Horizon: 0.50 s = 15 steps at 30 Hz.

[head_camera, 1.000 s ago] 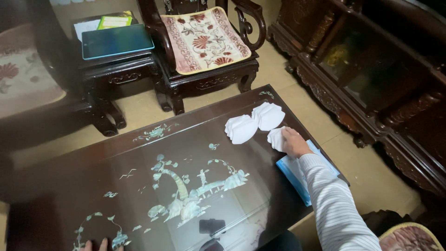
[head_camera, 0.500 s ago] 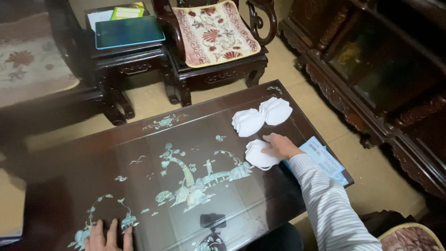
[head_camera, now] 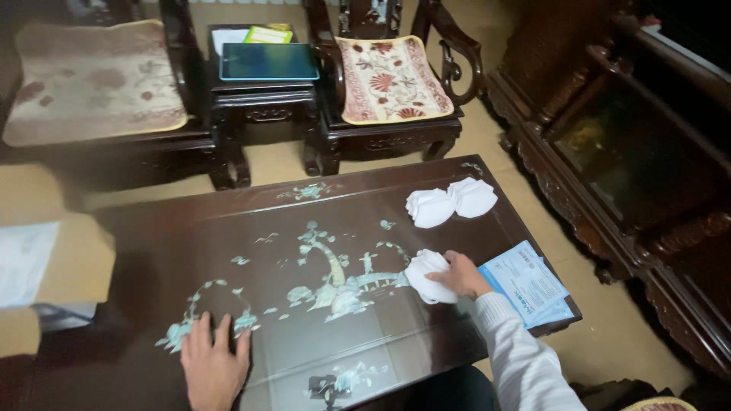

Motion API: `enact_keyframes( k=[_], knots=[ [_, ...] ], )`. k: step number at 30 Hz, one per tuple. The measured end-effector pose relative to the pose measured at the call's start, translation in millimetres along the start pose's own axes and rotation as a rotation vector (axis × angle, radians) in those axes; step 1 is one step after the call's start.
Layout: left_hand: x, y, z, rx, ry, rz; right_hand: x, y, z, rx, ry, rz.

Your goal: Packaging individual face masks into plastic bags

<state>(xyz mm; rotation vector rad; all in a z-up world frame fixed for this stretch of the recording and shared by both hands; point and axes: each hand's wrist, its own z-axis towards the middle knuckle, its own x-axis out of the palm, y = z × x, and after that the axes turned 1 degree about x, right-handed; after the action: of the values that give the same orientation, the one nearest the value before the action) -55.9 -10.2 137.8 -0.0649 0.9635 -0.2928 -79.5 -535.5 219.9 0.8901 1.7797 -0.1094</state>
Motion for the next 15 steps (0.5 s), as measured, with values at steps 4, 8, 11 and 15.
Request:
enact_keyframes(
  k=[4, 8, 11, 15],
  knots=[
    [-22, -34, 8, -0.374, 0.470, -0.416, 68, 43, -55, -0.062, 0.065, 0.830],
    [-43, -122, 5, -0.884, 0.790, -1.232, 125, 158, -150, 0.023, 0.112, 1.543],
    [-67, -133, 10, -0.991, 0.537, -1.099, 167, 210, -175, 0.126, 0.138, 1.593],
    [-25, -51, -3, -1.102, 0.330, -1.167, 175, 231, -188, 0.022, 0.249, 1.299]
  ],
)
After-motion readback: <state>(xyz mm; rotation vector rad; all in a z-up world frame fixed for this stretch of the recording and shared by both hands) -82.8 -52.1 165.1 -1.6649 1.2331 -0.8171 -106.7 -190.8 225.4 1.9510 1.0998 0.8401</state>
